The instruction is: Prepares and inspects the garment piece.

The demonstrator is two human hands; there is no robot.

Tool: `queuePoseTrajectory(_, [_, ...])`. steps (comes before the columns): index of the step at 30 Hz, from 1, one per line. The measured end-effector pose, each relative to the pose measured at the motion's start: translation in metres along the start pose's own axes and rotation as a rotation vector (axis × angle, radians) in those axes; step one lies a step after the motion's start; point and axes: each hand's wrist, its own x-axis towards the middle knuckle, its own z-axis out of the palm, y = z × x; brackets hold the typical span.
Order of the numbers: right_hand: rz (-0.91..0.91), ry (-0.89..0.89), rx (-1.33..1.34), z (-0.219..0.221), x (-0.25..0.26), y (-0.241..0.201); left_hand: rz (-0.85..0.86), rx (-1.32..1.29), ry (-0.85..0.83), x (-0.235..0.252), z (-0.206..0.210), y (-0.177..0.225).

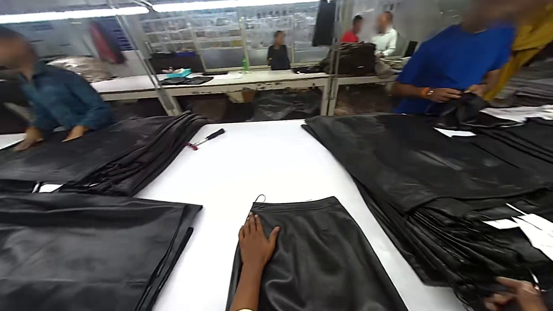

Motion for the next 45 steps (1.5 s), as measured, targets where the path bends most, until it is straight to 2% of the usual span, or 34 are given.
queuePoseTrajectory(2, [-0.091, -0.296, -0.196, 0.052, -0.025, -0.013, -0.011, 0.001, -0.013, 0.0, 0.001, -0.001])
queuePoseTrajectory(4, [-0.067, -0.586, -0.309, 0.103, -0.042, -0.017, -0.021, 0.001, -0.019, 0.001, 0.002, 0.0])
queuePoseTrajectory(6, [0.009, -0.819, -0.311, 0.154, -0.05, -0.005, -0.031, -0.002, -0.028, 0.002, 0.003, 0.001])
queuePoseTrajectory(8, [0.045, -0.971, -0.269, 0.202, -0.057, 0.006, -0.038, -0.014, -0.042, 0.002, 0.004, 0.001])
queuePoseTrajectory(10, [-0.063, -0.985, -0.246, 0.245, -0.063, 0.005, -0.048, -0.025, -0.079, 0.004, 0.0, 0.002])
queuePoseTrajectory(14, [-0.478, -0.775, -0.229, 0.312, -0.07, 0.005, -0.06, -0.037, -0.06, 0.003, 0.002, 0.004])
queuePoseTrajectory(17, [-0.602, -0.789, -0.416, 0.347, -0.073, 0.034, -0.052, -0.042, -0.041, 0.004, 0.004, 0.003])
queuePoseTrajectory(19, [-0.481, -1.024, -0.741, 0.362, -0.071, 0.053, -0.049, -0.035, -0.072, 0.004, 0.002, 0.004])
queuePoseTrajectory(20, [-0.379, -1.13, -0.836, 0.369, -0.067, 0.056, -0.053, -0.033, -0.102, 0.003, 0.001, 0.005])
queuePoseTrajectory(21, [-0.33, -1.151, -0.852, 0.37, -0.064, 0.055, -0.054, -0.034, -0.118, 0.003, 0.0, 0.006])
queuePoseTrajectory(23, [-0.396, -1.027, -0.697, 0.366, -0.065, 0.048, -0.058, -0.038, -0.11, 0.006, -0.003, 0.004])
queuePoseTrajectory(25, [-0.567, -0.855, -0.54, 0.361, -0.074, 0.053, -0.064, -0.05, -0.1, 0.006, -0.003, 0.004])
queuePoseTrajectory(26, [-0.611, -0.848, -0.553, 0.36, -0.077, 0.059, -0.063, -0.05, -0.108, 0.005, -0.003, 0.004])
queuePoseTrajectory(27, [-0.591, -0.919, -0.647, 0.36, -0.077, 0.062, -0.058, -0.044, -0.113, 0.004, -0.002, 0.004])
queuePoseTrajectory(29, [-0.379, -1.168, -0.839, 0.37, -0.067, 0.054, -0.053, -0.028, -0.108, 0.004, -0.001, 0.005])
queuePoseTrajectory(30, [-0.33, -1.185, -0.836, 0.372, -0.064, 0.048, -0.053, -0.024, -0.104, 0.003, 0.0, 0.005])
queuePoseTrajectory(31, [-0.367, -1.109, -0.765, 0.371, -0.065, 0.044, -0.052, -0.02, -0.079, 0.003, 0.001, 0.004])
queuePoseTrajectory(33, [-0.57, -0.83, -0.545, 0.371, -0.077, 0.046, -0.056, -0.014, -0.07, 0.007, -0.002, 0.004])
queuePoseTrajectory(34, [-0.63, -0.758, -0.5, 0.37, -0.082, 0.05, -0.059, -0.012, -0.084, 0.006, -0.004, 0.005])
queuePoseTrajectory(35, [-0.637, -0.772, -0.548, 0.368, -0.086, 0.057, -0.059, -0.01, -0.093, 0.003, -0.003, 0.005])
queuePoseTrajectory(36, [-0.574, -0.892, -0.689, 0.366, -0.086, 0.058, -0.057, -0.006, -0.102, 0.001, -0.002, 0.005])
queuePoseTrajectory(37, [-0.428, -1.085, -0.854, 0.369, -0.079, 0.051, -0.056, -0.005, -0.113, 0.002, -0.002, 0.005])
queuePoseTrajectory(38, [-0.34, -1.174, -0.897, 0.373, -0.072, 0.045, -0.057, -0.011, -0.114, 0.002, -0.001, 0.006])
queuePoseTrajectory(39, [-0.335, -1.147, -0.846, 0.373, -0.07, 0.042, -0.057, -0.019, -0.109, 0.002, 0.0, 0.006])
queuePoseTrajectory(42, [-0.615, -0.761, -0.53, 0.37, -0.082, 0.048, -0.06, -0.034, -0.087, 0.006, -0.002, 0.005])
queuePoseTrajectory(43, [-0.643, -0.732, -0.527, 0.369, -0.085, 0.053, -0.064, -0.03, -0.103, 0.005, -0.003, 0.006])
queuePoseTrajectory(44, [-0.604, -0.812, -0.616, 0.367, -0.086, 0.058, -0.066, -0.028, -0.119, 0.003, -0.004, 0.006])
queuePoseTrajectory(45, [-0.478, -0.994, -0.774, 0.368, -0.081, 0.055, -0.063, -0.026, -0.131, 0.003, -0.003, 0.005])
